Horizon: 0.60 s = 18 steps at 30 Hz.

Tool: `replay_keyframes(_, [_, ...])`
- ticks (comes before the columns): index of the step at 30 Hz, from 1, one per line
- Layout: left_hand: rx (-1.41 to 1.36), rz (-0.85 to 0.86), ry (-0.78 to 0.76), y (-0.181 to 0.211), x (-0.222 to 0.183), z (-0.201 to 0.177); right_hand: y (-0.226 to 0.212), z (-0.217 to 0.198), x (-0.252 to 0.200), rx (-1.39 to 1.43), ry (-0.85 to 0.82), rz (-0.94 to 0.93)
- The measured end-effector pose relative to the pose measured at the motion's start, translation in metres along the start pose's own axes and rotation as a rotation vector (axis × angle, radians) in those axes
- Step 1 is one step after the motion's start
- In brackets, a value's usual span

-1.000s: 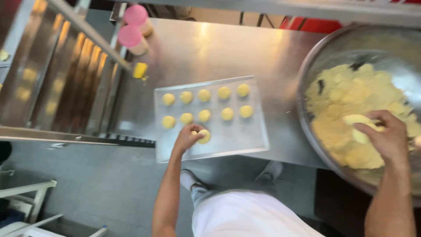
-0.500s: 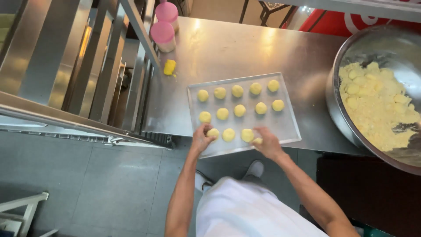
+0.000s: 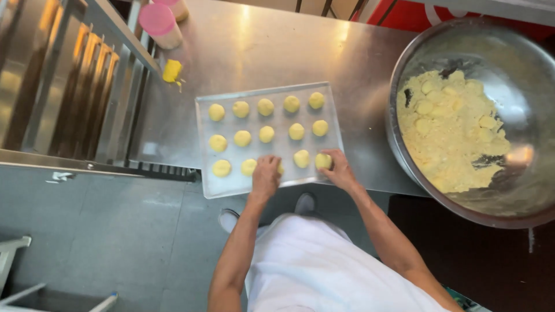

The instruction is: The person is taking pre-portioned dough balls from a large bowl, arranging them on a metal baking sheet, and flattening them into discs using their hands.

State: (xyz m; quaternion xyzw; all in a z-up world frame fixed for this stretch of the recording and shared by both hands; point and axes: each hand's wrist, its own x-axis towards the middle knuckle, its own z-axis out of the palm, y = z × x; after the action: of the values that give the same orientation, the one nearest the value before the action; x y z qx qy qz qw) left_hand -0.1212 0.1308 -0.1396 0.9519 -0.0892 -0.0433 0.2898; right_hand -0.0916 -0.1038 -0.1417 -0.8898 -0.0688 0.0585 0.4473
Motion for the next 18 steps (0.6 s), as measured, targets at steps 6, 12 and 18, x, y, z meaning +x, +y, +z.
replay_keyframes(6, [0.223, 0.055, 0.007, 0.054, 0.036, 0.011, 0.019, -0.005, 0.018, 0.035, -0.074, 0.027])
replay_keyframes(12, [0.259, 0.078, -0.053, 0.049, 0.034, 0.0, -0.006, -0.023, 0.011, -0.296, -0.06, -0.095])
replay_keyframes(18, [0.192, -0.17, 0.074, -0.023, -0.017, -0.063, -0.075, 0.002, -0.008, -0.515, 0.077, -0.187])
